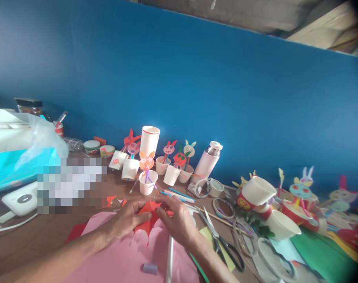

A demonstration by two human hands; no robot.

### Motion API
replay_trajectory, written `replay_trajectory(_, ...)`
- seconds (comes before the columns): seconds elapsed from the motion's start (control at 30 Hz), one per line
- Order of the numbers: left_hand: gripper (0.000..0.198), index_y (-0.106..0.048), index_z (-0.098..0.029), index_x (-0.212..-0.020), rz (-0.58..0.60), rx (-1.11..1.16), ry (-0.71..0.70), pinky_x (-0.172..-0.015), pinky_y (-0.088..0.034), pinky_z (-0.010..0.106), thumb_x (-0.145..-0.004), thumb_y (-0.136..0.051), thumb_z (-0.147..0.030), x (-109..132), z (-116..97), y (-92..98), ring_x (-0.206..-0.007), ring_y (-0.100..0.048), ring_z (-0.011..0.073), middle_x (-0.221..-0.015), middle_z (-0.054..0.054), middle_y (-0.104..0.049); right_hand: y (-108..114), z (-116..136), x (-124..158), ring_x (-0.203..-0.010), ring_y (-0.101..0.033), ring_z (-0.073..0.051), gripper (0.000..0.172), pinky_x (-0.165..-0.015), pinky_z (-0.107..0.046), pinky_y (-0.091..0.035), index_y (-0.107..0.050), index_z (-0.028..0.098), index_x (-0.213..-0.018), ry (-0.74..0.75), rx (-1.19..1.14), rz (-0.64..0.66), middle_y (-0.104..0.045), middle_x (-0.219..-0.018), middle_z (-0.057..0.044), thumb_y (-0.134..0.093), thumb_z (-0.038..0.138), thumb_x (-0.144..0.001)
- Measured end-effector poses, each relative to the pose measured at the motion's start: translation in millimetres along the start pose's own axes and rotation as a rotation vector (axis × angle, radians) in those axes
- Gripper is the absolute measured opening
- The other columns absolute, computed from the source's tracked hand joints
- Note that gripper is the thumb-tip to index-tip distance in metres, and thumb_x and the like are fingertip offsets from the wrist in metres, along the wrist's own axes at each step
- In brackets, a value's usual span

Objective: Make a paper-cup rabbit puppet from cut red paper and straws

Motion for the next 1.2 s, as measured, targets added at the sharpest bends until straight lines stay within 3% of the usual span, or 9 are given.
replay_trajectory(0.13,0.032,-0.064,-0.017,-0.101,-0.031,0.077,0.016,-0.071,-0.044,0.027,-0.074,-0.064,-0.032,-3,3,7.9,-0.076,-0.06,0.0168,-0.085,0.003,-0.068,21,-22,-4,-0.072,-0.057,-0.014,0.02,-0.064,-0.023,-0.041,-0.064,0.019,-0.094,-0.08,-0.093,-0.088,-0.064,-0.084,-0.002,-0.047,0.021,-0.084)
replay_trajectory(0.23,0.034,-0.064,-0.016,-0.101,-0.036,0.079,0.015,-0.079,-0.044,0.03,-0.073,-0.065,-0.034,-4,2,8.2,-0.085,-0.061,0.0205,-0.089,0.004,-0.069,20,-26,-4,-0.071,-0.058,-0.014,0.02,-0.062,-0.022,-0.041,-0.065,0.018,-0.091,-0.098,-0.104,-0.051,-0.065,-0.083,-0.002,-0.046,0.024,-0.085)
replay_trajectory(0.4,0.038,-0.063,-0.014,-0.097,-0.102,-0.012,0.041,-0.062,-0.044,0.026,-0.069,-0.066,-0.039,-3,2,10.0,-0.073,-0.06,0.0191,-0.078,0.002,-0.068,-2,-17,1,-0.07,-0.058,-0.013,0.016,-0.06,-0.019,-0.04,-0.068,0.021,-0.083,-0.089,-0.118,0.067,-0.066,-0.077,0.002,-0.053,0.019,-0.079)
replay_trajectory(0.57,0.018,-0.065,-0.015,-0.082,0.009,-0.074,0.042,-0.06,-0.04,0.022,-0.071,-0.063,-0.03,2,-4,-1.3,-0.069,-0.055,0.0145,-0.076,0.001,-0.065,-7,-17,3,-0.056,-0.051,-0.01,0.017,-0.051,-0.018,-0.035,-0.063,0.017,-0.067,-0.099,-0.097,0.082,-0.057,-0.057,0.005,-0.052,0.017,-0.079)
replay_trajectory(0.73,0.013,-0.055,-0.016,-0.071,-0.016,-0.168,0.146,-0.046,-0.024,0.021,-0.068,-0.061,-0.027,5,9,5.8,-0.045,-0.033,0.0077,-0.049,-0.008,-0.044,-2,-10,2,-0.061,-0.055,-0.011,0.016,-0.059,-0.019,-0.039,-0.064,0.018,-0.069,-0.081,-0.071,0.032,-0.062,-0.064,0.004,-0.052,0.015,-0.078)
replay_trajectory(0.87,0.015,-0.05,-0.018,-0.07,-0.042,-0.196,0.161,-0.044,-0.02,0.022,-0.067,-0.06,-0.03,5,9,7.9,-0.043,-0.029,0.0074,-0.046,-0.009,-0.039,20,-18,-1,-0.065,-0.055,-0.012,0.017,-0.062,-0.019,-0.039,-0.061,0.017,-0.071,-0.109,-0.028,-0.092,-0.062,-0.069,0.001,-0.048,0.019,-0.082)
replay_trajectory(1.0,0.021,-0.051,-0.018,-0.074,-0.193,-0.274,0.161,-0.045,-0.022,0.021,-0.067,-0.059,-0.037,6,6,21.8,-0.043,-0.031,0.0087,-0.046,-0.01,-0.037,53,-53,-4,-0.06,-0.052,-0.013,0.024,-0.056,-0.019,-0.037,-0.058,0.016,-0.072,-0.192,0.054,-0.178,-0.058,-0.063,0.001,-0.043,0.029,-0.085)
replay_trajectory(1.2,0.029,-0.046,-0.018,-0.072,-0.119,-0.211,0.129,-0.044,-0.02,0.02,-0.072,-0.056,-0.045,-1,10,18.8,-0.042,-0.026,0.0065,-0.048,-0.011,-0.032,88,-104,8,-0.052,-0.05,-0.013,0.035,-0.049,-0.021,-0.03,-0.052,0.018,-0.058,-0.292,0.259,-0.076,-0.053,-0.052,0.002,-0.04,0.037,-0.086)
Point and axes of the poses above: each hand's wrist, its own x-axis away from the middle knuckle, its own y-axis out of the back of the hand, z = x × y, the point moved 10 cm from there along -x, towards the middle knuckle
